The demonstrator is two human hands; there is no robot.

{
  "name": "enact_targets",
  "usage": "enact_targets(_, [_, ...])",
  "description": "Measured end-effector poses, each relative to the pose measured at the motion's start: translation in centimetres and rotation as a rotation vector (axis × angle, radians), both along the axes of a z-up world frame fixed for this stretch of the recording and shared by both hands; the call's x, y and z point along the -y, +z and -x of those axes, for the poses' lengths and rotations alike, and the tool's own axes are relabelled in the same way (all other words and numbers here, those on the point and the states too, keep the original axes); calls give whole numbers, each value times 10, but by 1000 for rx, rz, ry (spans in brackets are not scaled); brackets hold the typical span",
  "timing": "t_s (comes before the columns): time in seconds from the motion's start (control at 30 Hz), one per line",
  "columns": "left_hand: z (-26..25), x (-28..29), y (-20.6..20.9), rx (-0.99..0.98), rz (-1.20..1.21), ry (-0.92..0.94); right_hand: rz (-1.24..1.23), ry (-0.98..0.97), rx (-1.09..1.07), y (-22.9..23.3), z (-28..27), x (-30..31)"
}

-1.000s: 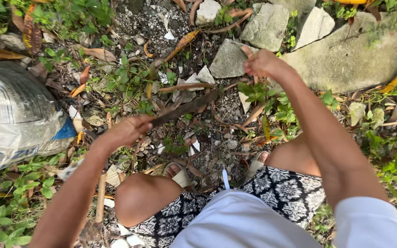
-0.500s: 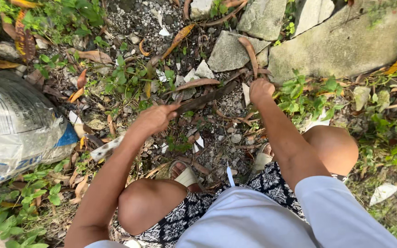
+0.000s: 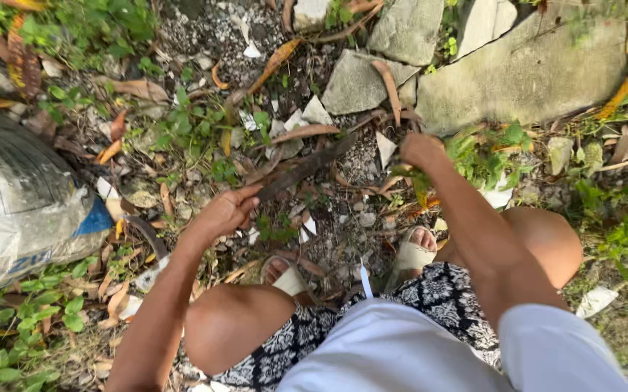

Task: The person clears weeds and small plants from a rocky outdoor area by hand and using a tool, then pulls a small plant from a blue pot and places it in a different container.

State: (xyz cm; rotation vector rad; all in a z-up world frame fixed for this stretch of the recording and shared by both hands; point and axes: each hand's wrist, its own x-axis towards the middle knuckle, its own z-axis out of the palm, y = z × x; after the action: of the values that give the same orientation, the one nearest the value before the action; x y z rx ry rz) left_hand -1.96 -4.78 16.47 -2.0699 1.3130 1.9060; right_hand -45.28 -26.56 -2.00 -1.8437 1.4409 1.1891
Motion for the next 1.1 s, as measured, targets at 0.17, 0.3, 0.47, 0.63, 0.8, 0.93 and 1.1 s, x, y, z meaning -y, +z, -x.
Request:
enact_targets(0.17, [4, 22, -3, 3, 92, -89, 48, -161, 309, 91, -38, 34])
enact_targets(0.3, [4, 28, 3, -22, 252, -70, -12, -253, 284, 178, -49, 76])
enact_targets(0.47, [5, 30, 10, -6, 218, -31, -82, -407, 278, 229, 26, 96])
enact_targets(0.63, [16, 49, 22, 60, 163, -146, 65, -459, 359, 212, 125, 67])
enact_targets(0.8, [55, 97, 38, 68, -70, -442, 411, -667, 347, 142, 203, -10])
enact_targets(0.93, [124, 116, 22, -20, -139, -514, 473, -765, 716, 95, 199, -62])
enact_targets(1.1, [145, 108, 3, 38, -115, -483, 567, -291, 244, 75, 114, -78])
